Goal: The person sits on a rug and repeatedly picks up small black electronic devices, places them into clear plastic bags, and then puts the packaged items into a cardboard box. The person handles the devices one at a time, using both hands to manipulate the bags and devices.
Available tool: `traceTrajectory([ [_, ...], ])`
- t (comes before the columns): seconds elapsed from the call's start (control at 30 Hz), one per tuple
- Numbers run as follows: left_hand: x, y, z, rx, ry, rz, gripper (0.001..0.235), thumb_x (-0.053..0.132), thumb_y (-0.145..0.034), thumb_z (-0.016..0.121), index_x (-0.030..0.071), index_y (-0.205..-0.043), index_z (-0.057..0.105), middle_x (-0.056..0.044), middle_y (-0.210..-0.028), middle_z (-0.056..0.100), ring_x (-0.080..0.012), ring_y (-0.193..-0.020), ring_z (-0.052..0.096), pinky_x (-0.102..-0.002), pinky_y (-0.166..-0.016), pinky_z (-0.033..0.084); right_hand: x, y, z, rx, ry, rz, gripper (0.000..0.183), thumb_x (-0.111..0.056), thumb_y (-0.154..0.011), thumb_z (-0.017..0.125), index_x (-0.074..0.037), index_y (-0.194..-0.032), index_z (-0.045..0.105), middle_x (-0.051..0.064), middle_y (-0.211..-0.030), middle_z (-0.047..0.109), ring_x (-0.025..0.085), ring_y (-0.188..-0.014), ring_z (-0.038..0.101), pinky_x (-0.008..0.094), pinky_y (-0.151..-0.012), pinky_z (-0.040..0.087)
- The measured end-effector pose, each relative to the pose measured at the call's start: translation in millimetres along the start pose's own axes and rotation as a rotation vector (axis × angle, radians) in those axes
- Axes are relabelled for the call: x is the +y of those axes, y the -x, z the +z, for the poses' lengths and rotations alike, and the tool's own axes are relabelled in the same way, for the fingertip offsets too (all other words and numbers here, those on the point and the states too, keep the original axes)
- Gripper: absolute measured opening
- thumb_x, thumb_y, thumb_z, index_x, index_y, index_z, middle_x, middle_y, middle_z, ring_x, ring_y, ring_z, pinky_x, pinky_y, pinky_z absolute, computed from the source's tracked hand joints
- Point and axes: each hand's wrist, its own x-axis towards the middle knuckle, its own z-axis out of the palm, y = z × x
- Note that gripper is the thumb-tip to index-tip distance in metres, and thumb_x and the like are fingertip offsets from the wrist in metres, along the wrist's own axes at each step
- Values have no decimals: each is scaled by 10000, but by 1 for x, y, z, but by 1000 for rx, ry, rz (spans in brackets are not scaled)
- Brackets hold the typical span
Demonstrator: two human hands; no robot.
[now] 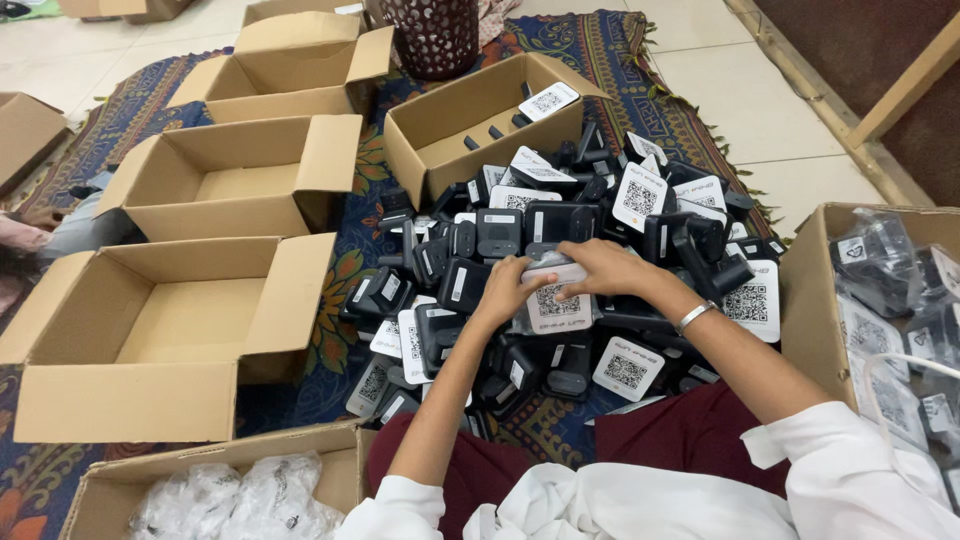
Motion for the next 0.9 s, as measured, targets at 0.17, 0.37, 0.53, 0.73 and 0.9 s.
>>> traceTrajectory([
  [0.17, 0, -3, -2, 2, 7, 24, 603, 531, -822, 769, -8, -1093, 748, -208, -1067, 673, -368, -1053, 598, -444, -929, 480, 5, 9, 11, 67, -51, 79, 653, -554, -801, 768, -82, -1240, 663, 182, -913, 758, 348, -880, 738, 459, -738, 564],
  [0.37, 46, -21, -11, 150, 290, -30, 715, 563, -905, 676, 12, -1352, 593, -226, -1307, 610, -337, -1218, 616, -419, -1015, 501, 27, 44, -28, 175, -768, 295, 487, -400, -859, 740, -52, -1197, 702, 105, -1023, 774, 218, -900, 747, 379, -758, 591],
  [0.53, 102, -5, -4, -15, 817, -236, 867, 553, -913, 643, 84, -1560, 304, -230, -1452, 527, -320, -1333, 554, -479, -1051, 479, 71, 115, -72, 394, -1287, 524, 364, -319, -945, 683, -44, -1183, 675, 79, -1147, 749, 181, -1037, 721, 382, -901, 584],
  [0.73, 216, -5, 69, -417, 1232, -282, 1009, 512, -857, 704, 5, -1570, 201, -245, -1435, 495, -362, -1291, 575, -506, -963, 587, 125, 209, -88, 528, -1544, 621, 377, -332, -965, 666, -70, -1234, 635, 62, -1185, 726, 178, -1085, 690, 388, -1003, 545],
  [0.9, 281, -17, 141, -523, 1252, -347, 1105, 557, -819, 754, -80, -1547, 221, -270, -1402, 507, -359, -1226, 610, -469, -912, 623, 167, 296, -88, 653, -1589, 692, 375, -342, -965, 645, -86, -1239, 633, 37, -1200, 721, 159, -1122, 678, 349, -1009, 545],
])
